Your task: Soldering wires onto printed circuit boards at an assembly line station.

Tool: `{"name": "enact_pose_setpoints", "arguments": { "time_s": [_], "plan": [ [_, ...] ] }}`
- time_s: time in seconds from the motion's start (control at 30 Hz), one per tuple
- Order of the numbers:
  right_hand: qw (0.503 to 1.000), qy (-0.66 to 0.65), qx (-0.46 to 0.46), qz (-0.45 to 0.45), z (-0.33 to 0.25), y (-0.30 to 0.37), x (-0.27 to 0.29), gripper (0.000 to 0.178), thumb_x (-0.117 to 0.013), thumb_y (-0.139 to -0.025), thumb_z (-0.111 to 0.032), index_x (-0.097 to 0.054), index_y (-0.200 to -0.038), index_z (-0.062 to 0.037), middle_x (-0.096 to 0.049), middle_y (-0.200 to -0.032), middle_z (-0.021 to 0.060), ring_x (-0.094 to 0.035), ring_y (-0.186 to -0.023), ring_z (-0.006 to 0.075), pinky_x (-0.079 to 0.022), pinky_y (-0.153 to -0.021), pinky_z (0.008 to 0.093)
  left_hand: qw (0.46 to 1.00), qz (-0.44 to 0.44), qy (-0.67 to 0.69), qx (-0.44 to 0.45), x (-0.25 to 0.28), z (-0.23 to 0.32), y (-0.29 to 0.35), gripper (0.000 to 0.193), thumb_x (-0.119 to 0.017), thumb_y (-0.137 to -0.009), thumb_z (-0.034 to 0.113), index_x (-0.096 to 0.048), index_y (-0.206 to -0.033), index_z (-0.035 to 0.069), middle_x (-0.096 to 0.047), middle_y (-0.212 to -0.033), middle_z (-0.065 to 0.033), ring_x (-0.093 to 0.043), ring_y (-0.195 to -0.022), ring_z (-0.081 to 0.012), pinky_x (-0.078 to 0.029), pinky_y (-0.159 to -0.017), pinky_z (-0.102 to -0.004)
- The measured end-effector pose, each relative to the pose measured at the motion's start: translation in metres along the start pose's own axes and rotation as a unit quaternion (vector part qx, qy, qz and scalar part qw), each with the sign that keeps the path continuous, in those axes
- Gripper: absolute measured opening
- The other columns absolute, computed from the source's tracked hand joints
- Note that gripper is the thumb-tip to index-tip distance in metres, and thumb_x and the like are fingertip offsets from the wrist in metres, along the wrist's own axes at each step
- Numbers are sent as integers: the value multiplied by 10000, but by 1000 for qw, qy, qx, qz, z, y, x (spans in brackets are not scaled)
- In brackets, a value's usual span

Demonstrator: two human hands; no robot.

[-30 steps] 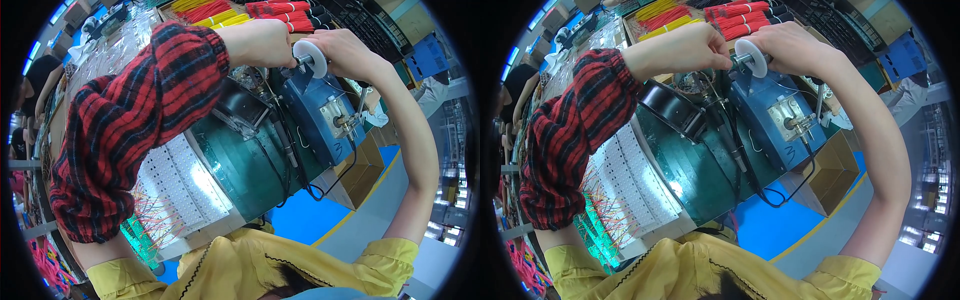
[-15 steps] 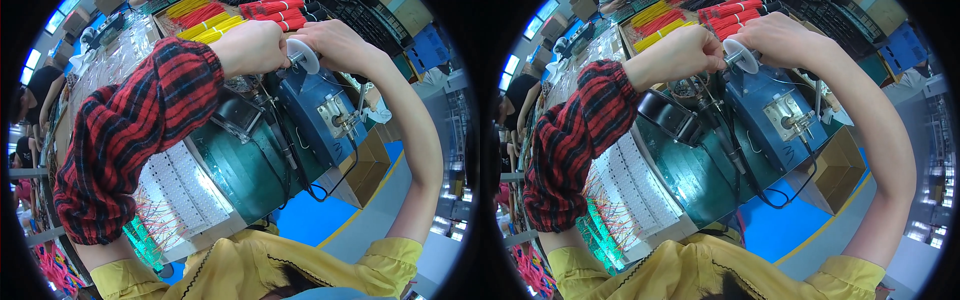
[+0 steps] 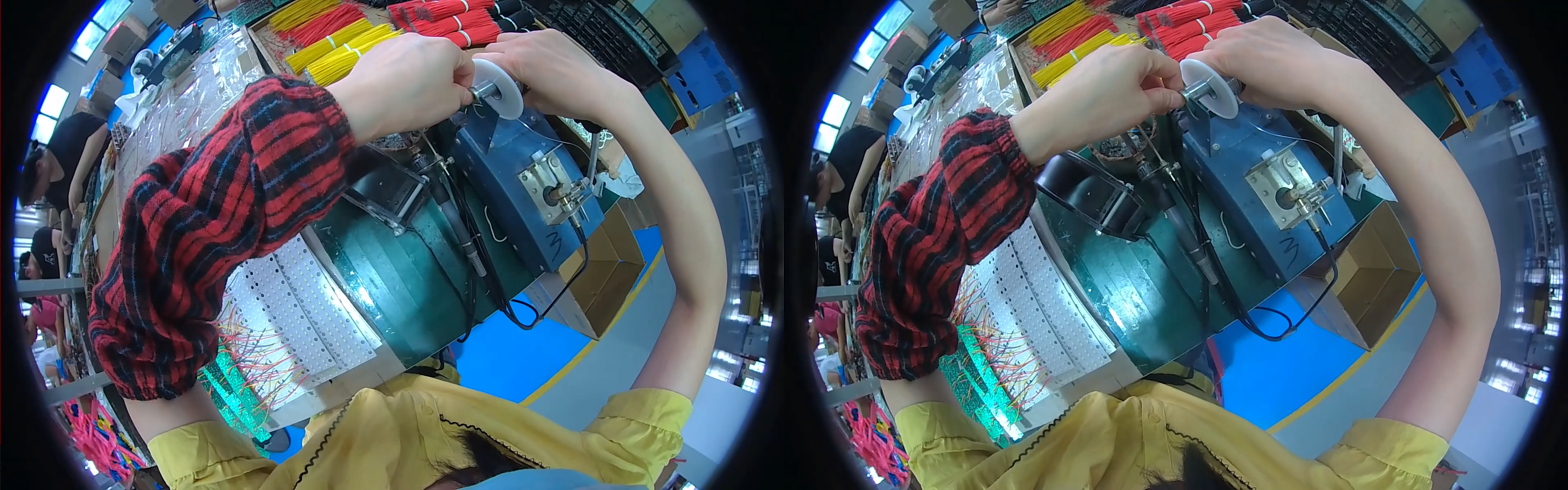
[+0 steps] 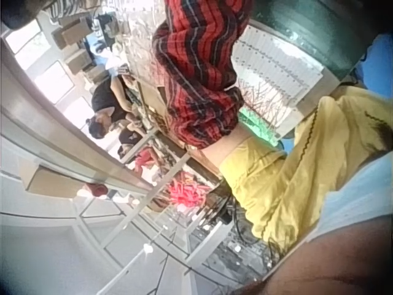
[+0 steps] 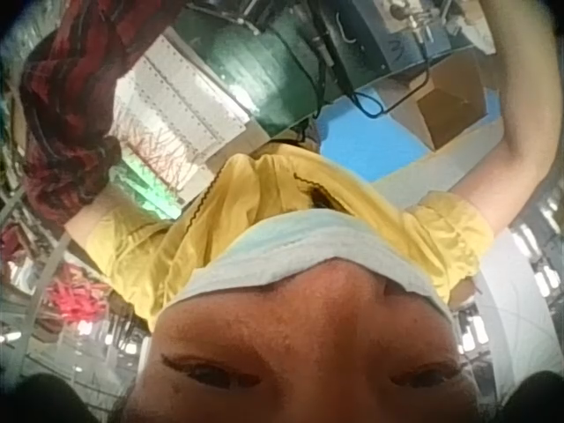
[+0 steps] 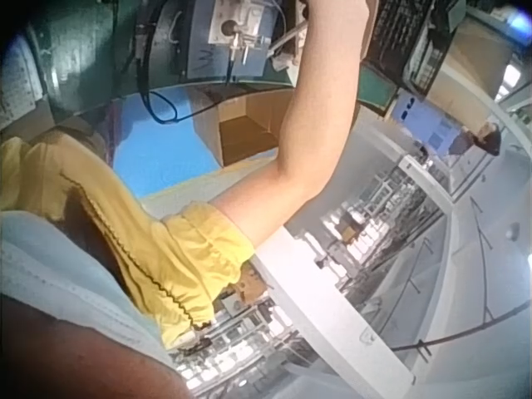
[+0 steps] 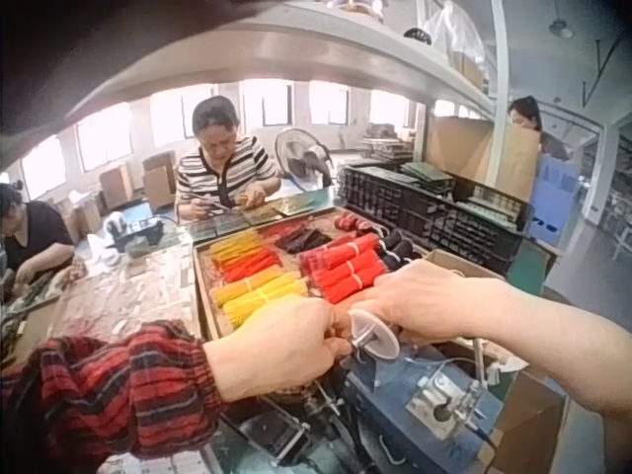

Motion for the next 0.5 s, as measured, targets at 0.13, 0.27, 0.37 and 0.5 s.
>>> {"name": "enact_pose_setpoints", "arguments": {
  "time_s": [0.13,0.27,0.37,0.5],
  "plan": [
    [999,12,8,31,-2,0,-3,329,-730,-654,-80,-565,-934,-132,-624,-887,68,-604,-886,204,-498,-779,323,1000,-2,-11,-6,1,2,2,167,-588,-796,192,-629,-872,50,-609,-723,-110,-594,-687,-242,-457,-646,-329],
    [995,65,29,66,-3,-3,-7,228,-678,-700,-90,-548,-884,-128,-617,-856,58,-600,-881,199,-508,-740,309,999,-4,-43,-14,0,3,3,162,-576,-797,203,-621,-863,62,-600,-710,-114,-588,-676,-261,-459,-632,-345],
    [994,78,33,76,-2,-3,-5,196,-651,-723,-96,-545,-884,-130,-617,-853,53,-598,-886,197,-513,-719,306,999,0,-52,-16,1,6,5,160,-572,-795,209,-616,-855,67,-604,-717,-119,-589,-681,-274,-462,-634,-353],
    [996,63,33,57,-2,-1,-1,207,-638,-730,-89,-550,-912,-133,-618,-856,52,-597,-892,200,-514,-717,310,998,2,-64,-18,0,10,5,161,-573,-791,208,-614,-854,65,-614,-734,-125,-593,-693,-286,-464,-635,-358]
  ]
}}
Point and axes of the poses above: each hand's wrist, its own y-axis away from the middle knuckle, its own x-axis out of the back of the hand, z = x × y, the point moved 2 cm from there along -y, towards the middle knuckle
